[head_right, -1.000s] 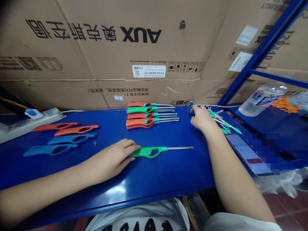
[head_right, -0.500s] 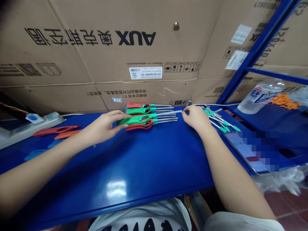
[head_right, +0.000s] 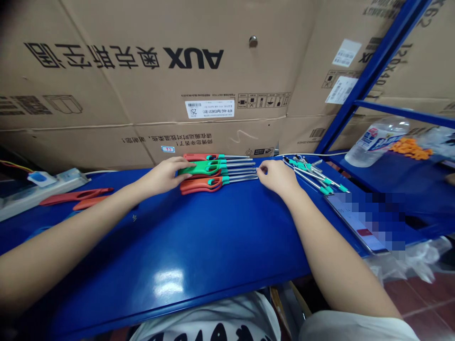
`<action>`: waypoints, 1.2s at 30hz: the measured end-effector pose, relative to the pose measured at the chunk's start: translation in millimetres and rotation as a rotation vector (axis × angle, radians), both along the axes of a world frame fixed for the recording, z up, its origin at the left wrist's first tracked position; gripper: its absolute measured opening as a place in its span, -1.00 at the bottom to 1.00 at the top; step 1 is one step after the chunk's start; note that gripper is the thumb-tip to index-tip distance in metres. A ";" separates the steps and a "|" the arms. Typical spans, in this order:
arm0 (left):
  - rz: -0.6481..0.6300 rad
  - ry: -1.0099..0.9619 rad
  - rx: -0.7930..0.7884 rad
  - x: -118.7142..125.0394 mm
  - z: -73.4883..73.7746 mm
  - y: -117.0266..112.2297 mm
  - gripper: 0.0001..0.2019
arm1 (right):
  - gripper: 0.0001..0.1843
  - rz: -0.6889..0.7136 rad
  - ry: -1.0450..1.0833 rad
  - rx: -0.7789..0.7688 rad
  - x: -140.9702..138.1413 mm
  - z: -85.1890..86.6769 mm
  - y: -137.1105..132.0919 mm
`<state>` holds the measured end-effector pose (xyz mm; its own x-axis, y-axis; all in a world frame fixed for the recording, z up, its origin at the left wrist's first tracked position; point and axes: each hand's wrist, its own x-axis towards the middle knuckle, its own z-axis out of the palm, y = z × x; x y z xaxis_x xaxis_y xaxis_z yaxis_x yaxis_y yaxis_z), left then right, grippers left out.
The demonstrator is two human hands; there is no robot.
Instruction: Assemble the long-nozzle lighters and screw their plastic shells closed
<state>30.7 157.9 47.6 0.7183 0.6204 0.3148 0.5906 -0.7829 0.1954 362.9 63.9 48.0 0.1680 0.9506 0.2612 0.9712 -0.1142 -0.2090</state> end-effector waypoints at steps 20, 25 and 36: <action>-0.007 0.066 0.107 0.7 0.9 -5.7 -0.59 | -0.74 0.111 0.008 0.036 1.1 -7.7 4.2; 0.008 0.179 0.100 1.9 -2.1 -5.8 -0.53 | -0.51 0.317 -0.024 0.094 -2.5 -15.2 5.9; 0.048 0.213 0.139 0.9 -13.0 -8.0 -0.53 | -0.43 0.618 -0.189 0.105 -46.9 -47.6 16.6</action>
<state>31.6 149.9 34.6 0.7482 0.6170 0.2438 0.6442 -0.7635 -0.0447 316.1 80.5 0.4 -0.4587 0.8252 0.3295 0.8726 0.4883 -0.0080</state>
